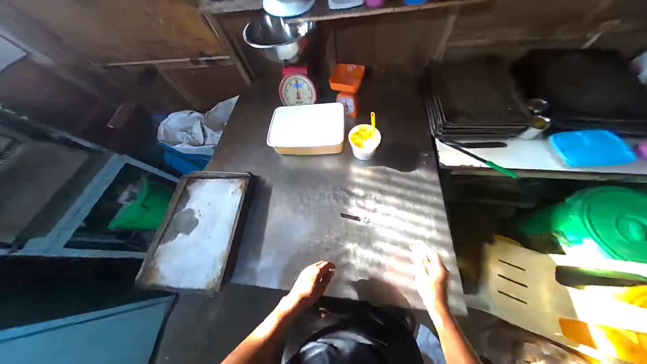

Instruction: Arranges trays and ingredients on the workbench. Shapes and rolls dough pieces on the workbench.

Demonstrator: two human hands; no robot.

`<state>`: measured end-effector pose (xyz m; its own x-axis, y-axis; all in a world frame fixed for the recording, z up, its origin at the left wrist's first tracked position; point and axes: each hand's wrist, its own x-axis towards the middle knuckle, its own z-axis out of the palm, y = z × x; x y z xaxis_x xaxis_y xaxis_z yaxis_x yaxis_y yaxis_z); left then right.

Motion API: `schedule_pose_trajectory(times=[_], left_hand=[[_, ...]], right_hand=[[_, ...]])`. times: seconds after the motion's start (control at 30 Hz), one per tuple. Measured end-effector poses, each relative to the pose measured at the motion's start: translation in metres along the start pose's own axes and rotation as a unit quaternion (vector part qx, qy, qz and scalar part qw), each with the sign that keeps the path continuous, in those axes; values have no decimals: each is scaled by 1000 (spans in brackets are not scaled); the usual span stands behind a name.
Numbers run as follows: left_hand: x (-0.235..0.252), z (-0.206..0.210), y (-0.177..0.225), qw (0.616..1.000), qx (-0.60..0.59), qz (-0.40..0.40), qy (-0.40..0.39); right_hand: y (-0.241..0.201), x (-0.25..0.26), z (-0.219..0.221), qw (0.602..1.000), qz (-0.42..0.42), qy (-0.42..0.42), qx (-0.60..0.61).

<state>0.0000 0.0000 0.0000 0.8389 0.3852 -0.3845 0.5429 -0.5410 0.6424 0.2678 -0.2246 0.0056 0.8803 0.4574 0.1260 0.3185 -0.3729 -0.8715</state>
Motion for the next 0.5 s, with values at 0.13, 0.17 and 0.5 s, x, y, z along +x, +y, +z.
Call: schedule_pose_trajectory(times=[0.13,0.17,0.5], left_hand=[[31,-96,-77,993,-24,-25,117],[38,-118,-93,988,-32,-23,147],[46,-242,-211,967,-78,-33,240]], right_hand=[[-108,124,177,972,10,-226,-55],[-116,156,218,965,6,-251,-71],[-82,338,335,925,42,-203,-319]])
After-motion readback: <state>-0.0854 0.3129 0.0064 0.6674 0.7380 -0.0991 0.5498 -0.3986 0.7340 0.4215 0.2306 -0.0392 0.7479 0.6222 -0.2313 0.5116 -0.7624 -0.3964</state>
